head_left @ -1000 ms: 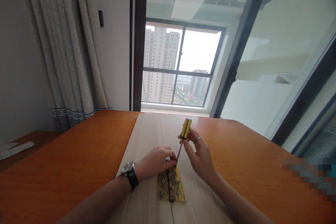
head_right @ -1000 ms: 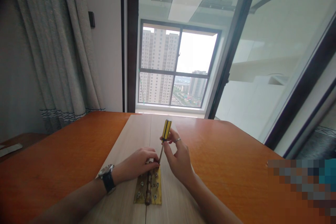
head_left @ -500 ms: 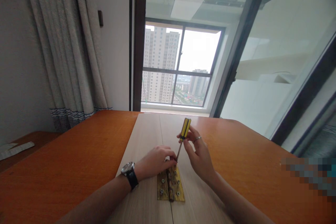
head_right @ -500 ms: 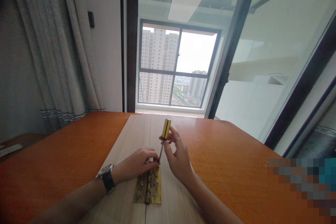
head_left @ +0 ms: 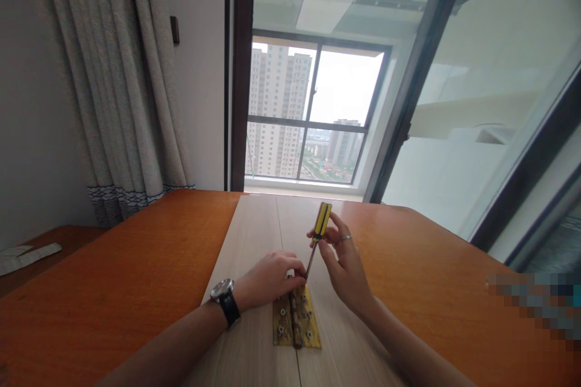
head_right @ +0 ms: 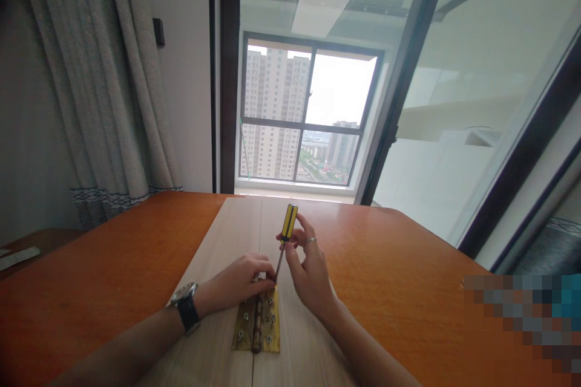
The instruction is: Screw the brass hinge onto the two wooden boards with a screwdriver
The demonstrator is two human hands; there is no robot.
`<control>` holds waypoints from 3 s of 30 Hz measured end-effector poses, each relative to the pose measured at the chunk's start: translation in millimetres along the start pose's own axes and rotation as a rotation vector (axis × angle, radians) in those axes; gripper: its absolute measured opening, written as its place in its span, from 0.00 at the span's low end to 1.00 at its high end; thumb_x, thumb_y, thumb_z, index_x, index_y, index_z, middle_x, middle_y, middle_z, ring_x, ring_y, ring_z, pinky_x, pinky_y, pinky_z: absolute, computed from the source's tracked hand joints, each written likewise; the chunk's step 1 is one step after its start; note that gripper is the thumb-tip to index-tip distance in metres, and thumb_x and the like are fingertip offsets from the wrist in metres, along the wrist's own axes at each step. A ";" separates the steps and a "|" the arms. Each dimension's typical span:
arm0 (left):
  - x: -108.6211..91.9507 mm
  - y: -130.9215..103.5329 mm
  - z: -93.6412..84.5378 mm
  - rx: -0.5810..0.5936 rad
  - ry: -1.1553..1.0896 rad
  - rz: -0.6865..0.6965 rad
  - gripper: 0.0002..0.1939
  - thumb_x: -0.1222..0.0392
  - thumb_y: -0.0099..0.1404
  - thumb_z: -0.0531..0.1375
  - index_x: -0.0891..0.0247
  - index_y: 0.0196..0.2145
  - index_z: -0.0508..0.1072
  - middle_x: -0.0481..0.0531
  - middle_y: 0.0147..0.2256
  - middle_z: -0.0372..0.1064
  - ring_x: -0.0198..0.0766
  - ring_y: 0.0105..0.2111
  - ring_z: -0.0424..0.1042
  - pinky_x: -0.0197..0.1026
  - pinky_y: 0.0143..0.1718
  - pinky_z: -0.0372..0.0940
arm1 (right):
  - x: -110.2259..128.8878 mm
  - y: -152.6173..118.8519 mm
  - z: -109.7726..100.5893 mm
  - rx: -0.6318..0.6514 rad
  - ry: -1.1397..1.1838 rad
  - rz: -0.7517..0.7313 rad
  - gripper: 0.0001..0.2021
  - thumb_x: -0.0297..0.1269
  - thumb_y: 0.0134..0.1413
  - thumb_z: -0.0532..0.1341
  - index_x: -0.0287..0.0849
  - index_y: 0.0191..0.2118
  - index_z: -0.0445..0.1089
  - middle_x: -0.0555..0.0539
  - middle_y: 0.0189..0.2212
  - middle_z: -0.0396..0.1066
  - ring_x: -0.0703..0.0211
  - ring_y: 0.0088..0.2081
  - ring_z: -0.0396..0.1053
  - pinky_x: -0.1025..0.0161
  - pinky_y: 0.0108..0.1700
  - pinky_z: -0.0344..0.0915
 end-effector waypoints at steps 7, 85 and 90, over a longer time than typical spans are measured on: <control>0.6 -0.4 0.4 -0.011 0.002 0.004 0.05 0.61 0.65 0.59 0.62 0.35 0.76 0.50 0.36 0.73 0.38 0.38 0.71 0.37 0.43 0.63 | 0.1 0.6 1.8 0.011 -0.082 -0.011 0.27 0.36 0.63 0.56 0.47 0.65 0.48 0.43 0.41 0.73 0.51 0.41 0.70 0.50 0.44 0.67; 28.4 -11.3 -27.2 -0.047 0.552 -0.064 0.09 0.64 0.69 0.53 0.60 0.36 0.73 0.49 0.37 0.71 0.38 0.34 0.72 0.37 0.36 0.62 | 24.1 -2.9 7.1 0.087 0.365 0.116 0.32 0.28 0.54 0.56 0.51 0.63 0.48 0.51 0.31 0.71 0.62 0.26 0.70 0.66 0.22 0.69; 22.7 -12.0 -27.3 -0.063 0.578 -0.027 0.07 0.64 0.67 0.54 0.61 0.35 0.72 0.50 0.38 0.72 0.40 0.35 0.72 0.40 0.37 0.62 | 23.0 -4.7 6.4 0.111 0.373 0.114 0.32 0.28 0.53 0.56 0.51 0.63 0.49 0.52 0.30 0.70 0.63 0.25 0.69 0.67 0.21 0.67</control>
Point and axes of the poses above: each hand's wrist, its own y-axis towards the middle knuckle, its own z-axis out of the palm, x = y × z, the point moved 4 cm from there along y, towards the middle knuckle
